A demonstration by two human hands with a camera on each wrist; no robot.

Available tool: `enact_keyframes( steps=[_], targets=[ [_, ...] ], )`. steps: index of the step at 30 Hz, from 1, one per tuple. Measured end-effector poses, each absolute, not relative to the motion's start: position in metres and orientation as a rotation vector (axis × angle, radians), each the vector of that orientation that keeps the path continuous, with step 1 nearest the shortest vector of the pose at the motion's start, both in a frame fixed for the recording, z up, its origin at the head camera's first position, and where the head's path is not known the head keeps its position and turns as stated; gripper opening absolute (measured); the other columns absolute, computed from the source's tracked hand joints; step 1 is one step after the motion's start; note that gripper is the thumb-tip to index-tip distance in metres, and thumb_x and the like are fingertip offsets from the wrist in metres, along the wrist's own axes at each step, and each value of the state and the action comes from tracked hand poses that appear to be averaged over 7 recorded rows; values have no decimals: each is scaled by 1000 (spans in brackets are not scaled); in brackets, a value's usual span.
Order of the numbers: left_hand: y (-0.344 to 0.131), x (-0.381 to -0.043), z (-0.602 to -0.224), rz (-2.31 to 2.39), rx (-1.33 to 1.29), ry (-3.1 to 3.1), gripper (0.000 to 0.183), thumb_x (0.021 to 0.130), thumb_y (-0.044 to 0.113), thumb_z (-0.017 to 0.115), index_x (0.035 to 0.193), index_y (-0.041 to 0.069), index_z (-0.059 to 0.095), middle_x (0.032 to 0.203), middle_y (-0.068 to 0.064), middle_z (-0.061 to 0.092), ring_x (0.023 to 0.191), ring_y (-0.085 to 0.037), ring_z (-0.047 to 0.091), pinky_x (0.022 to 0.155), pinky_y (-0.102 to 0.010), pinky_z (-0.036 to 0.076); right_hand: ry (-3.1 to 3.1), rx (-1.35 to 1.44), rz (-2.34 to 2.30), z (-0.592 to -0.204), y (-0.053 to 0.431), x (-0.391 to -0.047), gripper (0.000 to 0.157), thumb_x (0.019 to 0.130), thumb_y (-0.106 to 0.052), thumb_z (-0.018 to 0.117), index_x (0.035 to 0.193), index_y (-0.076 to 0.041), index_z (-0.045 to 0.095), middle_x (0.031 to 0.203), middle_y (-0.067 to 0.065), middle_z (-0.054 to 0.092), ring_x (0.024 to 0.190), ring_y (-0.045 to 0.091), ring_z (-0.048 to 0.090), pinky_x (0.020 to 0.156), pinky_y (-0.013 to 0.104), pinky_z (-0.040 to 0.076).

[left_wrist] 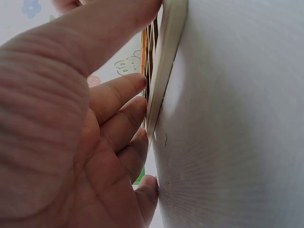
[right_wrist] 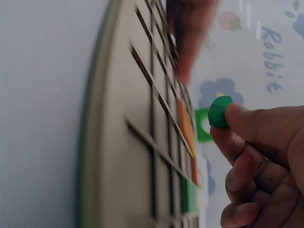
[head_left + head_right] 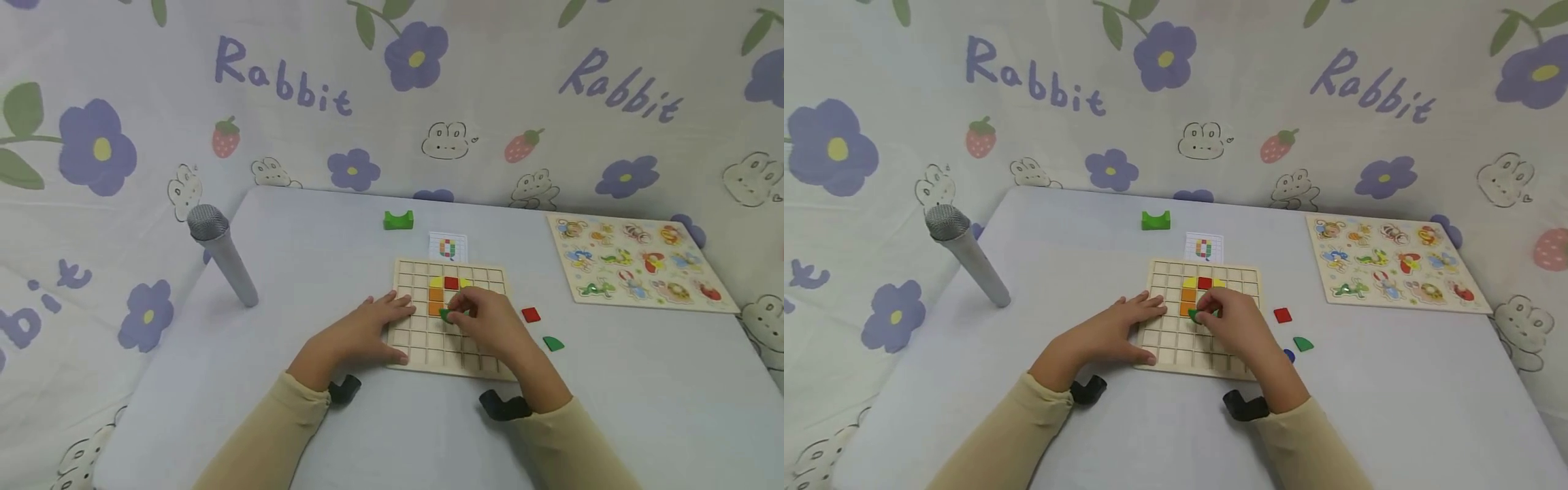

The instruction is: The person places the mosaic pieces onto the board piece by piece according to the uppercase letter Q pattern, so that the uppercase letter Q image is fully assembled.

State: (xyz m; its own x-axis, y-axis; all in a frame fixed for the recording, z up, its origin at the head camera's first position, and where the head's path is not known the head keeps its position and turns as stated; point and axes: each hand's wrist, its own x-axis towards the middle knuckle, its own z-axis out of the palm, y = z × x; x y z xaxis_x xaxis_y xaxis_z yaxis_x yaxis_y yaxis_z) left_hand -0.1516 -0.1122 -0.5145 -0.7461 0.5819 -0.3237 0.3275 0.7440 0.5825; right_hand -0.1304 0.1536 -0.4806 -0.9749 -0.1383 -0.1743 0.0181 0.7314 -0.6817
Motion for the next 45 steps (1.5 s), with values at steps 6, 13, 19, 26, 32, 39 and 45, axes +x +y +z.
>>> enact_keyframes(
  steps=[6, 13, 19, 26, 32, 39, 45],
  targets=[
    [-108, -149, -517, 681, 692, 2438, 96, 89, 44, 91, 170, 30, 41, 181, 13, 27, 171, -14, 11, 141, -45, 10, 2688, -45, -1019, -499, 135, -131, 4, 102, -16, 78, 105, -15, 77, 99, 2, 75, 92, 22, 62, 84, 35, 54],
    [-107, -151, -515, 641, 700, 2463, 97, 89, 47, 91, 170, 30, 41, 181, 12, 26, 171, -14, 11, 141, -45, 10, 2715, -30, -1009, -499, 131, -129, 6, 101, -18, 79, 107, -15, 79, 100, 2, 76, 94, 23, 64, 90, 39, 59],
    [-108, -152, -514, 650, 715, 2466, 96, 89, 45, 91, 170, 29, 42, 181, 11, 27, 171, -15, 12, 141, -46, 9, 2755, -58, -952, -498, 131, -130, 5, 101, -17, 79, 104, -14, 82, 96, 2, 75, 93, 24, 63, 88, 39, 59],
    [-109, -153, -512, 651, 695, 2466, 97, 89, 45, 91, 170, 29, 41, 181, 11, 27, 172, -15, 11, 141, -46, 10, 2762, -64, -934, -499, 130, -132, 5, 102, -19, 79, 100, -15, 82, 93, 1, 74, 91, 23, 62, 86, 37, 57],
    [-110, -152, -512, 647, 694, 2466, 97, 89, 45, 91, 171, 29, 40, 181, 11, 26, 172, -15, 10, 141, -46, 10, 2751, -48, -924, -499, 129, -131, 5, 102, -20, 79, 103, -16, 83, 96, 1, 76, 92, 22, 63, 87, 38, 60],
    [-109, -152, -510, 655, 686, 2458, 98, 89, 44, 91, 171, 29, 40, 181, 11, 26, 172, -15, 9, 141, -45, 7, 2866, 50, -976, -488, 167, -138, 19, 108, -22, 69, 119, -10, 80, 114, 10, 75, 97, 28, 61, 81, 38, 53],
    [-110, -151, -511, 649, 656, 2451, 98, 89, 43, 91, 171, 29, 40, 182, 12, 25, 172, -14, 9, 141, -45, 7, 2929, 87, -816, -488, 243, -142, 28, 109, -13, 60, 131, -1, 73, 122, 21, 71, 97, 33, 62, 74, 40, 55]
  ],
)
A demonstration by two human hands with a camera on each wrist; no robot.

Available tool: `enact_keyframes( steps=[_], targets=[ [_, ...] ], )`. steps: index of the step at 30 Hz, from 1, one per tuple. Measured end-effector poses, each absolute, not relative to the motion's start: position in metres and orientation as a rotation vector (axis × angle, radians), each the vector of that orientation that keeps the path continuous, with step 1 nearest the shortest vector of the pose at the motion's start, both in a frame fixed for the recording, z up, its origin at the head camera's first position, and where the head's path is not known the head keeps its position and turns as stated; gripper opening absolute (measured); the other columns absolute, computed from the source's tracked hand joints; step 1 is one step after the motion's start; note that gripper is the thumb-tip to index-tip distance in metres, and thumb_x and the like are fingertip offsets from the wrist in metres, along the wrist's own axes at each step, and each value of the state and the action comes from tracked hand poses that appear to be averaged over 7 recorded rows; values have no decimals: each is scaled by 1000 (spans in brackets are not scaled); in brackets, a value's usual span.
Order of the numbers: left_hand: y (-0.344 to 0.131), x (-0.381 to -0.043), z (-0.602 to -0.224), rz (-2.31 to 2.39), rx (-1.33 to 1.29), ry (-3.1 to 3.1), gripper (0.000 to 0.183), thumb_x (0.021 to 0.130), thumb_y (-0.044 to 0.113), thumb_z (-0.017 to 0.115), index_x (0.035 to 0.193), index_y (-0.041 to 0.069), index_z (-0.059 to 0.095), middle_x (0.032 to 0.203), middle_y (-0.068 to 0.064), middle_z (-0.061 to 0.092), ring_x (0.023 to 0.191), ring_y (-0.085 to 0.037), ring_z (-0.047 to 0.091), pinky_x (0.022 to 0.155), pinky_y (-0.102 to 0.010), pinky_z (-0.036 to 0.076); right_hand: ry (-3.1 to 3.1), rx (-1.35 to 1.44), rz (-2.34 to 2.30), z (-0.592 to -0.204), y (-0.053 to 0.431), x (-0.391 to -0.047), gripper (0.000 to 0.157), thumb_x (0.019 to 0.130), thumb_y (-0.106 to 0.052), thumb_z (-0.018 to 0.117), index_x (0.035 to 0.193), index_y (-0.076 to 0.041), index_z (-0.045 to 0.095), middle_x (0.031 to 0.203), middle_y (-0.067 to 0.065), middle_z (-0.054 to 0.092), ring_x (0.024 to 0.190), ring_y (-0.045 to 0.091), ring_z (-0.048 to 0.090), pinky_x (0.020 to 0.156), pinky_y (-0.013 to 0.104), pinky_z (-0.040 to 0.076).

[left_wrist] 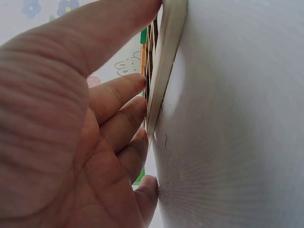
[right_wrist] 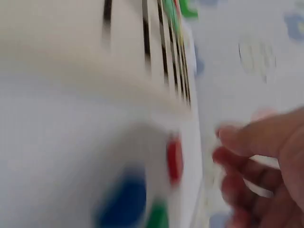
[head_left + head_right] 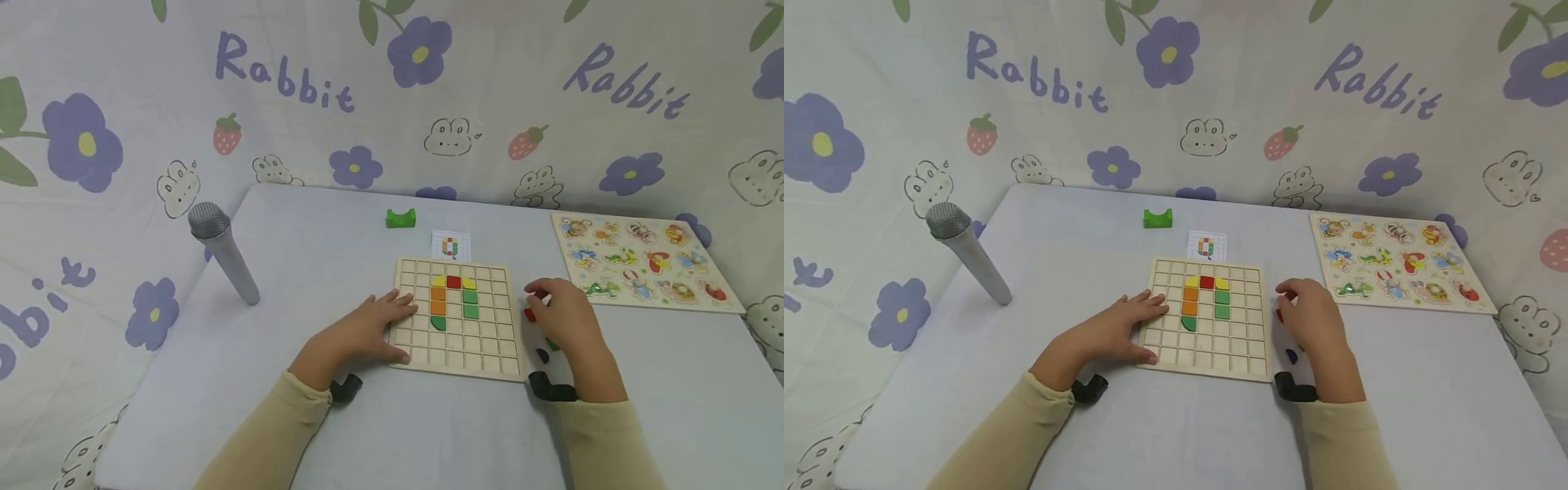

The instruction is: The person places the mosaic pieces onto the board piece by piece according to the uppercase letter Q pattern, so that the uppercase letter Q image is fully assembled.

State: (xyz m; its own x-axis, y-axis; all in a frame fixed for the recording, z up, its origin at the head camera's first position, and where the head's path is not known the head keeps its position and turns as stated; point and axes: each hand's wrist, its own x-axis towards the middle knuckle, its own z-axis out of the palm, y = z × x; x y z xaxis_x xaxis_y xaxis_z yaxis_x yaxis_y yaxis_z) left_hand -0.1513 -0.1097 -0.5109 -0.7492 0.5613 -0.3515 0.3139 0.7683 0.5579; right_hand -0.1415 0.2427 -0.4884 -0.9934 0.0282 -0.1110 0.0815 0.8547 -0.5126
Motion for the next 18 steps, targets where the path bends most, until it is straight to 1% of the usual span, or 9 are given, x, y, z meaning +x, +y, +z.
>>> enact_keyframes(
  steps=[2, 4, 7, 10, 13, 18],
  targets=[
    [-110, -151, -511, 650, 645, 2447, 98, 89, 42, 92, 171, 30, 40, 181, 12, 25, 172, -14, 9, 141, -45, 7, 2891, 19, -767, -493, 260, -141, 30, 108, -8, 60, 134, -1, 73, 125, 23, 69, 97, 34, 62, 76, 42, 57],
    [-110, -150, -510, 648, 645, 2449, 98, 89, 43, 92, 171, 29, 40, 181, 12, 25, 172, -14, 9, 141, -45, 7, 2840, -53, -744, -497, 272, -140, 32, 106, -5, 63, 136, -2, 74, 127, 24, 68, 100, 34, 61, 79, 43, 57],
    [-110, -150, -511, 645, 655, 2454, 98, 89, 43, 92, 171, 28, 40, 181, 11, 26, 172, -15, 9, 141, -45, 7, 2781, -82, -730, -502, 280, -139, 34, 103, -8, 70, 136, -4, 74, 128, 23, 67, 102, 33, 60, 80, 41, 56],
    [-111, -150, -511, 649, 671, 2458, 98, 88, 43, 92, 171, 27, 40, 181, 10, 27, 172, -15, 10, 141, -45, 7, 2766, -54, -732, -506, 282, -137, 34, 102, -12, 74, 136, -5, 74, 127, 21, 66, 102, 32, 58, 79, 37, 54],
    [-111, -150, -512, 652, 683, 2458, 98, 89, 42, 92, 171, 26, 41, 181, 9, 27, 172, -16, 11, 141, -45, 8, 2764, 1, -764, -507, 282, -136, 33, 102, -13, 76, 133, -3, 74, 125, 21, 66, 101, 32, 59, 77, 36, 55],
    [-110, -150, -510, 645, 688, 2462, 98, 89, 43, 92, 171, 27, 41, 181, 10, 27, 172, -15, 11, 141, -44, 8, 2731, 124, -833, -506, 284, -134, 28, 101, -16, 78, 126, -5, 70, 117, 19, 69, 98, 31, 61, 74, 33, 56]
  ],
)
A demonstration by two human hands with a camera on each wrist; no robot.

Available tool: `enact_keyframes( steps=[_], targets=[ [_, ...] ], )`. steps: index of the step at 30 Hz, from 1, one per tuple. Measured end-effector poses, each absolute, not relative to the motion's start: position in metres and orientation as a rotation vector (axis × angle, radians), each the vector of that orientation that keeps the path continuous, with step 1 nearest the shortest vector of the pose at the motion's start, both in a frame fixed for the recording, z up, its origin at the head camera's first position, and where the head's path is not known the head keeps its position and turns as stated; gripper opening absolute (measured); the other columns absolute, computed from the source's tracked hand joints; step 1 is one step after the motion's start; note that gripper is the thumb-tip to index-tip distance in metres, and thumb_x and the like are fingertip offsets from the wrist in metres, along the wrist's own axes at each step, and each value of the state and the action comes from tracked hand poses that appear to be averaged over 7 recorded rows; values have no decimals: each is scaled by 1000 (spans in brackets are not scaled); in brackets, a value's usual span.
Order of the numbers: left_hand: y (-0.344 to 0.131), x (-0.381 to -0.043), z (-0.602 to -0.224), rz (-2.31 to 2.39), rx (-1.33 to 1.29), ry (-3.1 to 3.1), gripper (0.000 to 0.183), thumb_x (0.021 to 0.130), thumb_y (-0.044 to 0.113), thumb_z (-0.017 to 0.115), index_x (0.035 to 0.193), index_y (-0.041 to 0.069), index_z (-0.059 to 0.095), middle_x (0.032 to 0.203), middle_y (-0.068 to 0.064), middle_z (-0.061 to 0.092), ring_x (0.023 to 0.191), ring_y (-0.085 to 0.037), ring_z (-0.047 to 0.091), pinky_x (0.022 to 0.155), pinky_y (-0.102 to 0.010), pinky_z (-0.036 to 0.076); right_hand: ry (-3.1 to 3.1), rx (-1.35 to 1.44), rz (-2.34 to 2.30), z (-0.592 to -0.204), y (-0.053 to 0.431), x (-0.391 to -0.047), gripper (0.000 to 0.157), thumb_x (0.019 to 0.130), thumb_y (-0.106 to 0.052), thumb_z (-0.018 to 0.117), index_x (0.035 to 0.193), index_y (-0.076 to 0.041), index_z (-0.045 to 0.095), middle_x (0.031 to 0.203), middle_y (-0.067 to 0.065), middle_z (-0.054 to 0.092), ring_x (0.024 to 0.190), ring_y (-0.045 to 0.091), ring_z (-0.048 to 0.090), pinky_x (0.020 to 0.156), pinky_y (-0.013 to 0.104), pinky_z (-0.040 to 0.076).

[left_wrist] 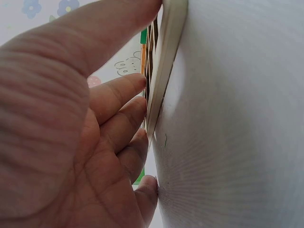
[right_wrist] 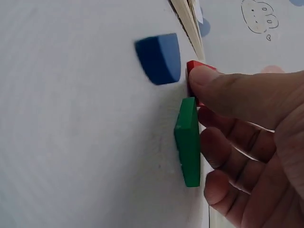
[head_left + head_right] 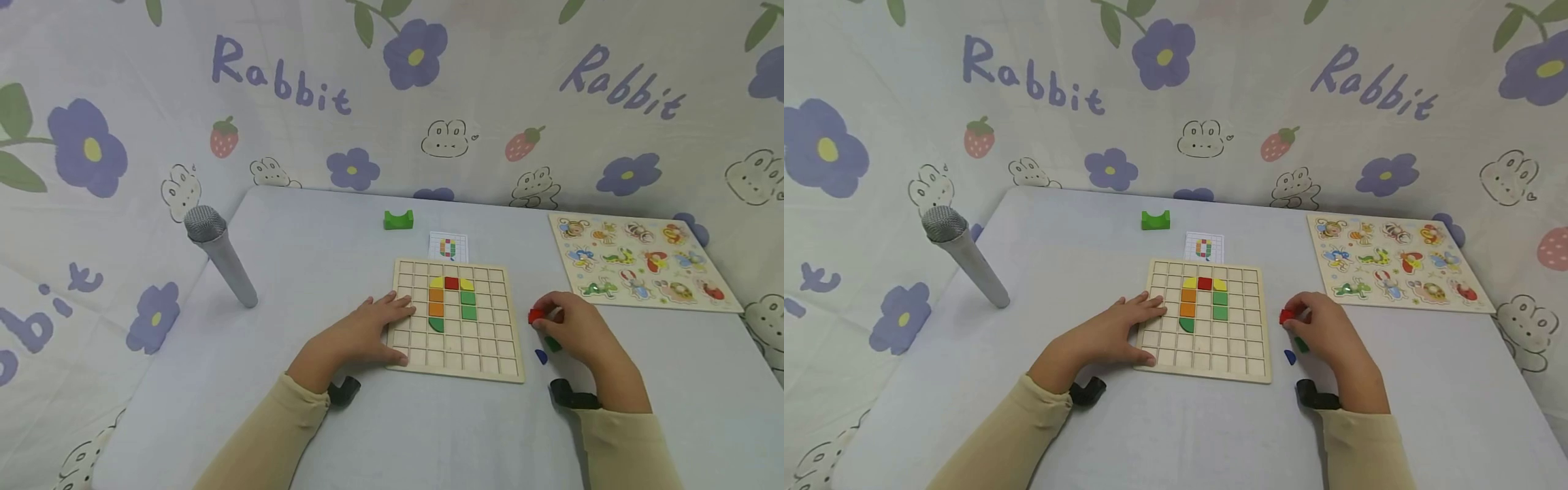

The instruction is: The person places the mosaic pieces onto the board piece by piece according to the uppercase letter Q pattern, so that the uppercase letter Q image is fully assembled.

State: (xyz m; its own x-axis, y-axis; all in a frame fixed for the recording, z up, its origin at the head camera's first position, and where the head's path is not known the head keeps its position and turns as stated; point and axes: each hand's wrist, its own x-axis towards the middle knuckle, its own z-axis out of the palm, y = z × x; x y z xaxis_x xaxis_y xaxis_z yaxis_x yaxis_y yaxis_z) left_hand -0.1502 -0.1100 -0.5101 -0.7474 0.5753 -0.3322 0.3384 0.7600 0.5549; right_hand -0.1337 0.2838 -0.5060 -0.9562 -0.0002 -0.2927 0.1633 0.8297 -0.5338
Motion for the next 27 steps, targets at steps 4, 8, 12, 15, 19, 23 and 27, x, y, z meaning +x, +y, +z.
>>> enact_keyframes(
  steps=[4, 8, 12, 15, 19, 23, 27],
  targets=[
    [-110, -150, -508, 646, 679, 2460, 98, 89, 43, 91, 171, 27, 40, 181, 10, 27, 172, -15, 11, 141, -45, 8, 2783, 190, -883, -501, 277, -134, 19, 104, -16, 74, 119, -7, 69, 108, 16, 71, 93, 29, 61, 68, 31, 53],
    [-111, -150, -508, 645, 676, 2460, 98, 89, 43, 91, 171, 27, 40, 181, 10, 27, 172, -15, 11, 141, -45, 8, 2855, 163, -952, -490, 245, -135, 14, 107, -16, 70, 118, -8, 71, 105, 13, 72, 90, 28, 59, 66, 32, 51],
    [-111, -151, -508, 653, 692, 2458, 97, 89, 42, 91, 170, 25, 41, 181, 8, 27, 172, -17, 11, 141, -47, 8, 2805, 9, -1022, -481, 202, -136, 14, 107, -14, 69, 120, -10, 74, 110, 11, 74, 92, 27, 59, 72, 33, 53],
    [-111, -151, -509, 658, 706, 2456, 96, 89, 42, 91, 170, 24, 42, 181, 7, 28, 172, -19, 11, 141, -49, 8, 2757, -84, -1001, -483, 178, -139, 13, 106, -13, 71, 117, -13, 77, 110, 8, 76, 96, 26, 61, 80, 36, 55],
    [-111, -152, -510, 655, 703, 2455, 96, 89, 43, 91, 170, 25, 42, 181, 8, 28, 172, -18, 11, 141, -48, 9, 2726, -132, -947, -491, 163, -141, 10, 104, -13, 74, 113, -15, 79, 110, 6, 77, 101, 27, 64, 93, 43, 59],
    [-110, -152, -512, 651, 691, 2458, 97, 88, 44, 92, 170, 27, 42, 181, 9, 28, 172, -17, 11, 141, -47, 9, 2726, -139, -924, -493, 159, -140, 9, 104, -12, 75, 112, -15, 79, 110, 6, 78, 101, 27, 65, 97, 47, 60],
    [-110, -152, -513, 651, 694, 2464, 97, 88, 44, 92, 170, 28, 42, 181, 9, 28, 172, -17, 11, 141, -47, 9, 2733, -132, -896, -491, 157, -138, 10, 103, -11, 75, 111, -15, 79, 109, 6, 78, 98, 26, 65, 93, 46, 60]
  ],
)
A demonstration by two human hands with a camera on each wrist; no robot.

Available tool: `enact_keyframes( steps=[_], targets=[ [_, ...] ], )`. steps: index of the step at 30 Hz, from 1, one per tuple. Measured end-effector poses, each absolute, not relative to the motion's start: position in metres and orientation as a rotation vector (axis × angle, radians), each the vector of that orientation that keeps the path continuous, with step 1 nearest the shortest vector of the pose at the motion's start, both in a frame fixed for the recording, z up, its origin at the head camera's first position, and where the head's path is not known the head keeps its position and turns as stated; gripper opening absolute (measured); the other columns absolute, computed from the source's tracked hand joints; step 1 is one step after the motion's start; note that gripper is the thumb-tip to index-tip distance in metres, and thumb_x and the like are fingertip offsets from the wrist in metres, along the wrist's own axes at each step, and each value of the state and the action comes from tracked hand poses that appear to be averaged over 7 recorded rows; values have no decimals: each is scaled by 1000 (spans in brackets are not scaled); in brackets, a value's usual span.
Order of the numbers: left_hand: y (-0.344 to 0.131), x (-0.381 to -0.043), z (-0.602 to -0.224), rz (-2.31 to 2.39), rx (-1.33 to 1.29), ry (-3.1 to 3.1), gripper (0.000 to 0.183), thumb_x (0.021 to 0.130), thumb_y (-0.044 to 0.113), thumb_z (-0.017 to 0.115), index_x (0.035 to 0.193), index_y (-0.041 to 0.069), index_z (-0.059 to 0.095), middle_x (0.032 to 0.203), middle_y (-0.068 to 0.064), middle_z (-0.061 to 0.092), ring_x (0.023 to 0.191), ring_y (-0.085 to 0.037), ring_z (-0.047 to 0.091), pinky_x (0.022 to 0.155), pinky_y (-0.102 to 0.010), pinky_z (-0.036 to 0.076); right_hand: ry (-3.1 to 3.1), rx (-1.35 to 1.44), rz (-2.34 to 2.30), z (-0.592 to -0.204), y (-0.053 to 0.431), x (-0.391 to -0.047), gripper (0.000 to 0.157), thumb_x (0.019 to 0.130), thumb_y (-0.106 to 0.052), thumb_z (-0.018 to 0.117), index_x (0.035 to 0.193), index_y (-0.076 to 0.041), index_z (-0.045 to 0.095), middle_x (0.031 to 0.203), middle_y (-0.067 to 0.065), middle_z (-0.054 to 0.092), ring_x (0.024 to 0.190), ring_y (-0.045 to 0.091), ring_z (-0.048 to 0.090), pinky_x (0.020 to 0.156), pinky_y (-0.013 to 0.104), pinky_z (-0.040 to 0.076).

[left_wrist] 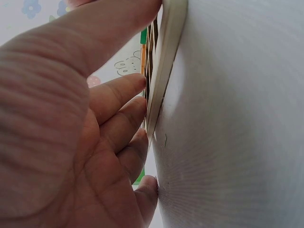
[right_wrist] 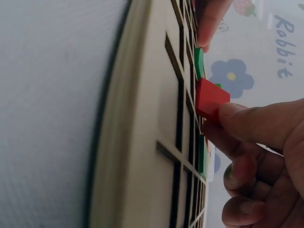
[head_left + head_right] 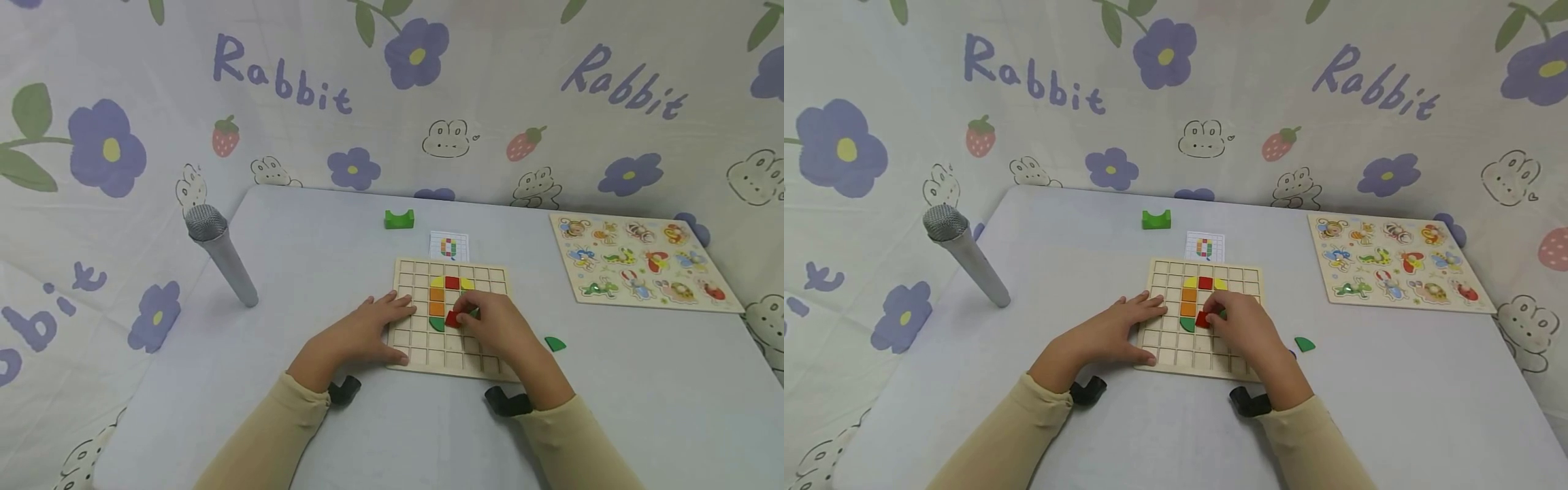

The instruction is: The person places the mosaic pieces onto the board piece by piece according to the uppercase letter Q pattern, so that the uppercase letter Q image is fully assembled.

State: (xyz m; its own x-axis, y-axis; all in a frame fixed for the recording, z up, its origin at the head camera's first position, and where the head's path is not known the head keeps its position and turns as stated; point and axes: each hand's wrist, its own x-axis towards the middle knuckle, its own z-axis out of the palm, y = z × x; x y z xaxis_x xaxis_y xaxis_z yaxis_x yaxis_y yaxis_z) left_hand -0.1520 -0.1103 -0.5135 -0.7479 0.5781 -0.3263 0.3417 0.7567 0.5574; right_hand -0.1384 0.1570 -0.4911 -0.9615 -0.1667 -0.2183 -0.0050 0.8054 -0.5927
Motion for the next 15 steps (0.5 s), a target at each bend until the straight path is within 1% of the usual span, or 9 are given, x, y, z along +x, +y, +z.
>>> enact_keyframes(
  steps=[7, 12, 15],
  targets=[
    [-111, -152, -514, 656, 682, 2461, 98, 88, 44, 92, 170, 28, 41, 181, 10, 27, 172, -16, 11, 141, -46, 8, 2707, -158, -862, -489, 155, -136, 8, 103, -11, 76, 108, -15, 80, 110, 6, 78, 100, 25, 66, 98, 48, 61],
    [-110, -151, -513, 661, 683, 2459, 97, 88, 44, 92, 170, 28, 42, 181, 10, 27, 172, -16, 11, 141, -46, 8, 2721, -154, -850, -490, 156, -136, 9, 103, -11, 75, 108, -15, 80, 110, 6, 77, 99, 26, 65, 96, 47, 61],
    [-110, -151, -512, 661, 683, 2459, 98, 88, 44, 92, 170, 28, 41, 181, 10, 27, 172, -16, 11, 141, -46, 8, 2723, -156, -851, -490, 155, -136, 8, 103, -11, 75, 107, -16, 80, 111, 6, 77, 103, 27, 66, 100, 49, 61]
  ],
)
